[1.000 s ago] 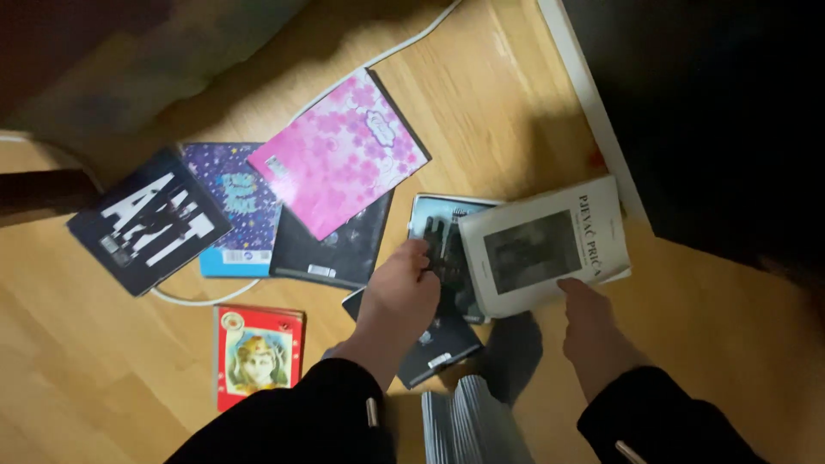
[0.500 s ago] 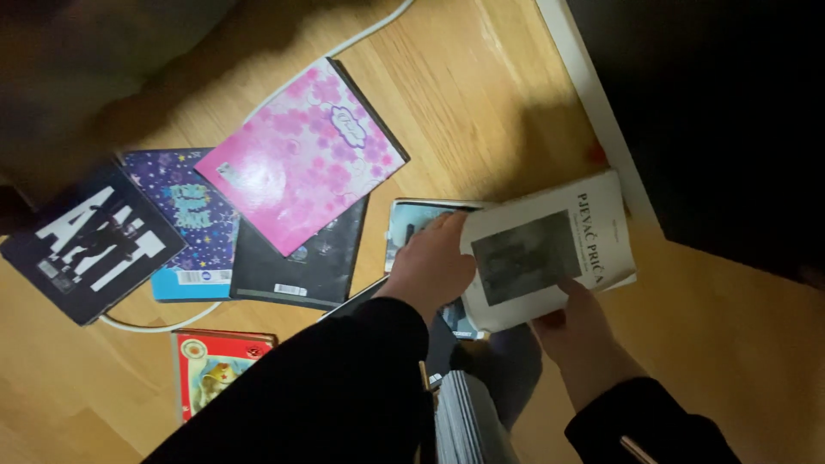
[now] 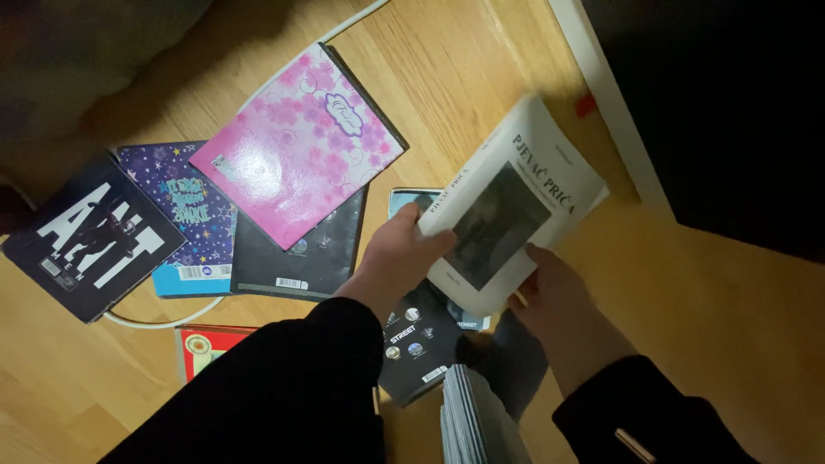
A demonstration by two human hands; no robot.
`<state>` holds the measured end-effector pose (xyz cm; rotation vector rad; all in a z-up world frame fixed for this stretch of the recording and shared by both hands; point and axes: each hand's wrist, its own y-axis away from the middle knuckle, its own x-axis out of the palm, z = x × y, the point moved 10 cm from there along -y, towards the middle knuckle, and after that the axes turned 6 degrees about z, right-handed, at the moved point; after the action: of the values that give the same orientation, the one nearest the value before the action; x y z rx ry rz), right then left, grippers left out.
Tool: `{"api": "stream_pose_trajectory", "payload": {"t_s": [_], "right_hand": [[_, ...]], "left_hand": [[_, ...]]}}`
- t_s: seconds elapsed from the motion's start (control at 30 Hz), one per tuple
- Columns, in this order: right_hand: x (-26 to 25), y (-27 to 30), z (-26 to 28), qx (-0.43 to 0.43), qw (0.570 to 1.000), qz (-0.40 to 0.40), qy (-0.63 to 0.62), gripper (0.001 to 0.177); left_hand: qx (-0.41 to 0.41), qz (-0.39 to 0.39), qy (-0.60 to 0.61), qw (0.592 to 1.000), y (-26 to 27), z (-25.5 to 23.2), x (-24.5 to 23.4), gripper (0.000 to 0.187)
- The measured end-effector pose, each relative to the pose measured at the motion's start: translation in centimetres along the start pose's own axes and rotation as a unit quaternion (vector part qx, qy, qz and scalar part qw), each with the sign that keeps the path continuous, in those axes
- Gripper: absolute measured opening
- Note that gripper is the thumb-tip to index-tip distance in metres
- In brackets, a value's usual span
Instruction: Picking up books and notebooks from the floor and stacking them neatly on a shelf
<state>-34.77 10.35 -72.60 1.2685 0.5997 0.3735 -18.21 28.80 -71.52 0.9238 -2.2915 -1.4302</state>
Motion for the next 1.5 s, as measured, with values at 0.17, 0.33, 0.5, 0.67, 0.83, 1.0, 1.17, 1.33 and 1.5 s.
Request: {"api": "stream_pose_trajectory", "payload": {"t_s": [0.17,0.33,0.5,0.67,0.83,1.0,1.17,1.33,1.5], "right_hand": [[2.3,4.0,0.8,-0.015,1.000,0.010,0.008,0.058],[3.9,6.2,3.8,-0.206,0.831,0.107,0.505,0.092],[2.9,7.9,4.2,-0.228,0.807,0.052,0.542,0.083],[3.7,13.6,3.7,-0.169,0.894,0.037,0.414,0.083],[3.6,19.9,3.6,-0.106,0.953,0.018,0.282,0.085],[3.2,27.2,2.5,-0.025,0.995,-0.007,0.101,0.093],[2.5,32.6,3.4,-0.038,0.992,-0.015,0.122,0.085],[3.9,39.5,4.4,-0.036,0.991,-0.007,0.130,0.082],[2.0,45.9,6.1,-0.033,0.992,0.004,0.121,0.090]], "left_hand": [[0.022,0.006,0.070,0.997,-2.2,2.6,1.0,0.038],[0.003,0.055,0.267,0.962,0.7,4.0,1.8,0.032],[0.003,0.046,0.320,0.946,4.1,6.5,0.8,0.052],[-0.014,0.059,0.292,0.955,9.8,6.5,-0.3,0.044],[0.047,0.056,0.296,0.952,11.9,8.6,-0.1,0.032],[-0.019,0.014,0.198,0.980,19.3,4.2,-1.7,0.053],[0.013,0.010,0.205,0.979,22.6,3.2,-2.0,0.043],[0.025,0.003,0.186,0.982,28.4,-0.9,-4.2,0.040],[0.034,-0.014,0.168,0.985,35.1,-6.2,-6.6,0.048]]}}
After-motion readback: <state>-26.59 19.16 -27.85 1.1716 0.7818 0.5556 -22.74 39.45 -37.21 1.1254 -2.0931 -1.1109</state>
